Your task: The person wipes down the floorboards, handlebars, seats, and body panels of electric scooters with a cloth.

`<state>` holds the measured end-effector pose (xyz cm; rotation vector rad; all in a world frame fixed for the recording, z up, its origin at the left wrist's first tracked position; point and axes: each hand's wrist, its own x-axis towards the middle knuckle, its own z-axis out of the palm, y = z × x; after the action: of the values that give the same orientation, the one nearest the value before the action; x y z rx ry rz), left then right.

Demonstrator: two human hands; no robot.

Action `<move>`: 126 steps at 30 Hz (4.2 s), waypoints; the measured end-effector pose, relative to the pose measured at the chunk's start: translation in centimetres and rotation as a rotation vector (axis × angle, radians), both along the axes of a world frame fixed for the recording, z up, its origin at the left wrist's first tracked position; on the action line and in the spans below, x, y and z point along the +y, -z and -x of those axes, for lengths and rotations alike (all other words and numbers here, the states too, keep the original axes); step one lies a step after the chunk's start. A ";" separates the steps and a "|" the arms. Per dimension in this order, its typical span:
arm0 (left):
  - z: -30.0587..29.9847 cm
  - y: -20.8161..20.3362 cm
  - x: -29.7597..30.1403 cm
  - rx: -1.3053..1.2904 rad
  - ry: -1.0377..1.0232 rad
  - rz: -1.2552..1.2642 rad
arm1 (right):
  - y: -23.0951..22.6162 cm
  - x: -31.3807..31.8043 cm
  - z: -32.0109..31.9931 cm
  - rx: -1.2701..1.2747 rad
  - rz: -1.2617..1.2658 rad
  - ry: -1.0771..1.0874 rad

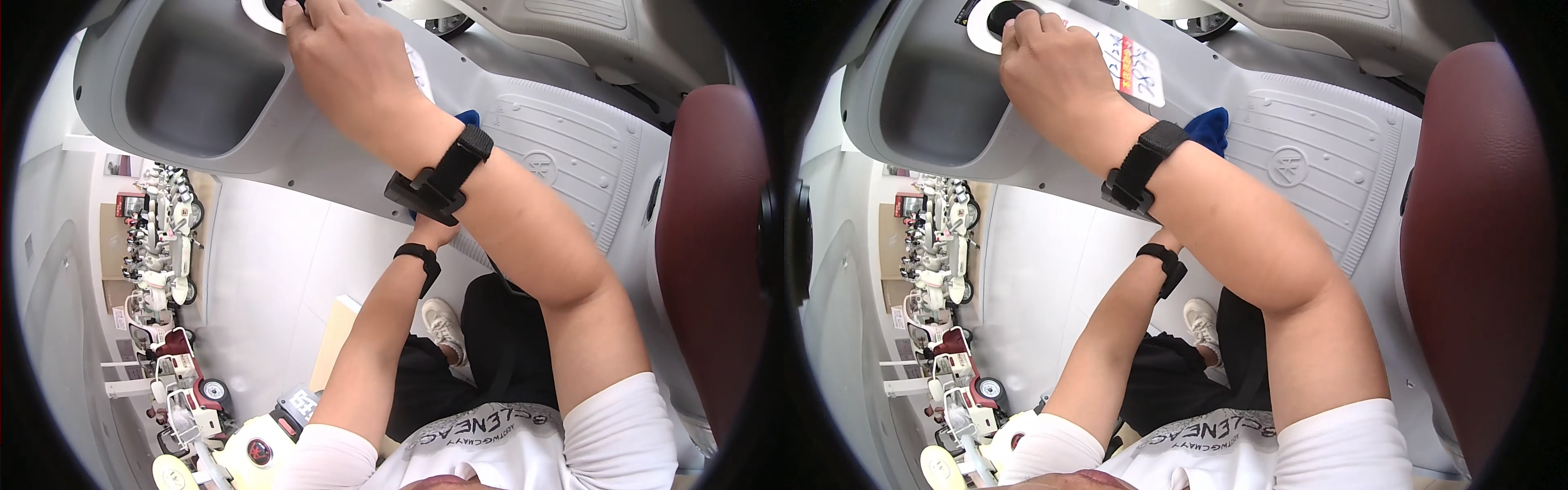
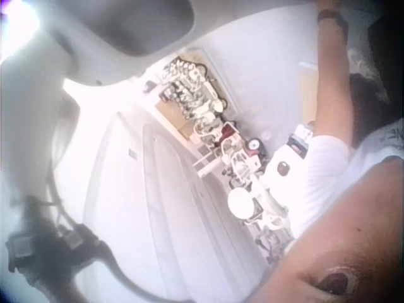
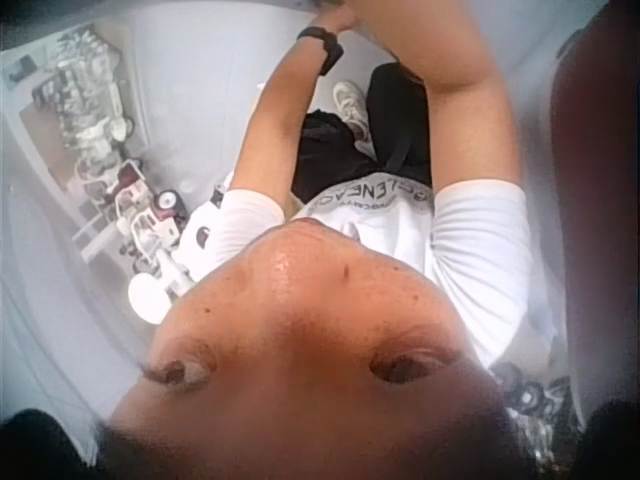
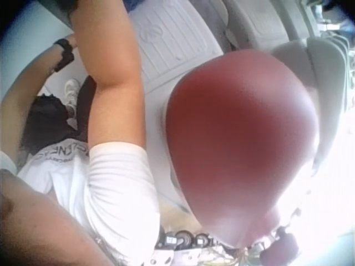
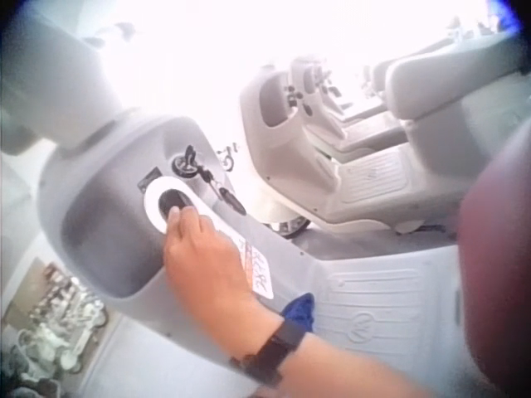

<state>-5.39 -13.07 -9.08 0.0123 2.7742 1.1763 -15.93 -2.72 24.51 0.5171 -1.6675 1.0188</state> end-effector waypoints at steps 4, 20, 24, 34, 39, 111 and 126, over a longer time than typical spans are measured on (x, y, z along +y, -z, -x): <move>-0.1 -2.1 0.7 -0.006 -0.009 0.070 | -0.9 0.6 -0.1 -0.052 -0.170 0.002; -0.7 -6.8 4.0 0.145 -0.013 0.713 | 27.8 9.2 -4.2 -0.855 -0.818 -0.110; -1.4 -6.9 3.7 0.115 -0.032 0.676 | 28.3 9.1 -4.9 -0.880 -0.835 -0.133; -9.7 -9.2 12.0 0.228 0.395 0.191 | 23.3 10.1 -10.1 -0.880 -0.974 -0.128; -9.1 -9.7 11.5 0.212 0.343 0.294 | 24.4 12.5 -8.1 -0.818 -0.963 -0.271; -12.3 -11.8 14.7 0.180 0.293 0.387 | 25.0 17.8 -12.0 -0.956 -0.765 -0.103; -13.7 -8.3 14.9 0.338 0.185 0.394 | 25.9 19.9 -13.2 -0.854 -0.933 0.025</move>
<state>8.26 1.80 -0.83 0.4577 3.1594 0.6183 -2.71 17.13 -1.34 0.6903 -2.9186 0.3634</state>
